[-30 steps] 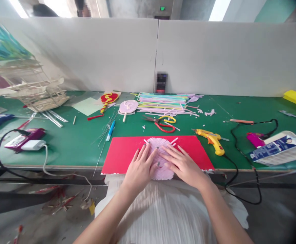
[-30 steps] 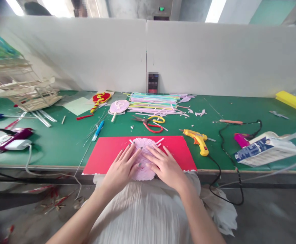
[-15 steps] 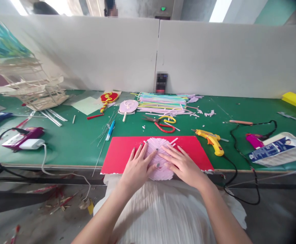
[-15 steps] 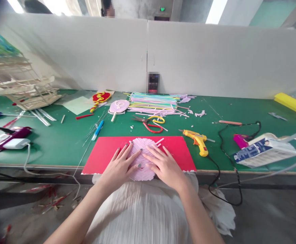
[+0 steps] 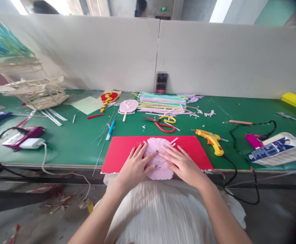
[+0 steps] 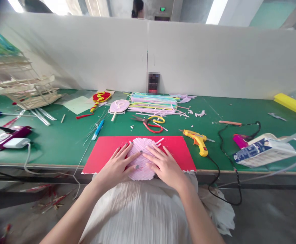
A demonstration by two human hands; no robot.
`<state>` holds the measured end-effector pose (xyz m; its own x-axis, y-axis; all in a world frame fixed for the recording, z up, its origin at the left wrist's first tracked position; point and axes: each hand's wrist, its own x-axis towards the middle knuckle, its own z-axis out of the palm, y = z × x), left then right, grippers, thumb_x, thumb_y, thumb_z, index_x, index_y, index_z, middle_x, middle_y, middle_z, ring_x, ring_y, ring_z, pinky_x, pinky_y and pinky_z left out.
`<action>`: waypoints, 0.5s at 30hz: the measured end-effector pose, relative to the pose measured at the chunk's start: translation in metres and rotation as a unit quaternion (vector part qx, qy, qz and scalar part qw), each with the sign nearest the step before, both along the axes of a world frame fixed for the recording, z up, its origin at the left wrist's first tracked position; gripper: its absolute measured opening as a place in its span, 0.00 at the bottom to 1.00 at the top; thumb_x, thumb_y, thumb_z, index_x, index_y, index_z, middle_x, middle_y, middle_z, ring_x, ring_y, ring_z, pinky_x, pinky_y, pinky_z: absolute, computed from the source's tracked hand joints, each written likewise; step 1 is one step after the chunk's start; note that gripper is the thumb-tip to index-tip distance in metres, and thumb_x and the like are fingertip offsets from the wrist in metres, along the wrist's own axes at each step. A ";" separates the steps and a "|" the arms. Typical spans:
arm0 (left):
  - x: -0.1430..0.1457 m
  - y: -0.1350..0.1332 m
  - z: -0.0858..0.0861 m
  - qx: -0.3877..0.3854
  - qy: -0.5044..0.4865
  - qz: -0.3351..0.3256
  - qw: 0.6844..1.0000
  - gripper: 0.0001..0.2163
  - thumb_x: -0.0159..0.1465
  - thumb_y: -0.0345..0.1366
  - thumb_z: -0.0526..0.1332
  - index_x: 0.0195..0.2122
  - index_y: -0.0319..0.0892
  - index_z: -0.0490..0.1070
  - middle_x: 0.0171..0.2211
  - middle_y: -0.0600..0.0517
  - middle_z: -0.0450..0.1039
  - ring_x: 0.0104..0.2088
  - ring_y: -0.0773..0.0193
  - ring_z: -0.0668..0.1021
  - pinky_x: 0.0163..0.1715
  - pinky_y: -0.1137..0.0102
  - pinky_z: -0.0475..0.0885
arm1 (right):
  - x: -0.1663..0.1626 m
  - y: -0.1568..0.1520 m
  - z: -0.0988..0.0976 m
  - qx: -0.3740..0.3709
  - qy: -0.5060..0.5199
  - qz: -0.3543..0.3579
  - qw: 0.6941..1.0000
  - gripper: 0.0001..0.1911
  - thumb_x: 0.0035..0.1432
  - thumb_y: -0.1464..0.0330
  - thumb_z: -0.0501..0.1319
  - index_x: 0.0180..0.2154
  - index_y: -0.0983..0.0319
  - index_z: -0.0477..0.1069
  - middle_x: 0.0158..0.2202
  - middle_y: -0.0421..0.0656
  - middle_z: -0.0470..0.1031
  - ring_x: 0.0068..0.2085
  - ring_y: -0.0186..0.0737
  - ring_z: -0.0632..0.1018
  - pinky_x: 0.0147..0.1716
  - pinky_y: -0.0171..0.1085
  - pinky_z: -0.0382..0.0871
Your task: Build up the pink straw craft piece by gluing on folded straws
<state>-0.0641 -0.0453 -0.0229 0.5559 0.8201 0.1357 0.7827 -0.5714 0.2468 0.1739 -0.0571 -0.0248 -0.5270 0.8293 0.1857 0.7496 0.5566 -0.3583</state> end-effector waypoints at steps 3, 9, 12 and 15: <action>0.000 0.000 0.001 -0.004 -0.001 0.002 1.000 0.23 0.68 0.47 0.54 0.63 0.55 0.58 0.68 0.46 0.48 0.66 0.47 0.55 0.62 0.48 0.55 | 0.000 0.000 0.000 -0.001 -0.003 0.000 1.000 0.22 0.68 0.63 0.47 0.63 0.45 0.55 0.67 0.35 0.53 0.67 0.41 0.54 0.64 0.55 0.51; 0.001 -0.003 0.002 -0.001 0.009 0.009 1.000 0.22 0.68 0.47 0.53 0.63 0.55 0.58 0.69 0.47 0.45 0.67 0.49 0.55 0.63 0.50 0.53 | -0.001 0.000 0.001 -0.006 -0.008 0.000 1.000 0.22 0.69 0.62 0.47 0.63 0.46 0.55 0.67 0.35 0.52 0.68 0.41 0.53 0.65 0.55 0.50; 0.001 -0.003 0.002 0.006 0.006 0.004 1.000 0.22 0.68 0.48 0.52 0.63 0.55 0.59 0.69 0.48 0.44 0.66 0.50 0.56 0.62 0.49 0.53 | -0.001 0.000 0.001 -0.008 -0.005 -0.001 1.000 0.22 0.69 0.61 0.47 0.63 0.46 0.55 0.67 0.35 0.52 0.68 0.41 0.53 0.65 0.55 0.50; 0.001 -0.002 0.002 0.004 0.010 0.001 1.000 0.22 0.68 0.48 0.53 0.63 0.55 0.59 0.69 0.47 0.45 0.66 0.49 0.55 0.62 0.49 0.53 | 0.000 0.000 0.001 -0.010 -0.010 -0.002 1.000 0.22 0.69 0.61 0.47 0.63 0.45 0.55 0.67 0.34 0.52 0.68 0.40 0.53 0.65 0.55 0.49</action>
<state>-0.0633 -0.0471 -0.0212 0.5566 0.8204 0.1309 0.7889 -0.5713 0.2263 0.1734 -0.0574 -0.0239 -0.5279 0.8342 0.1592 0.7583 0.5474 -0.3541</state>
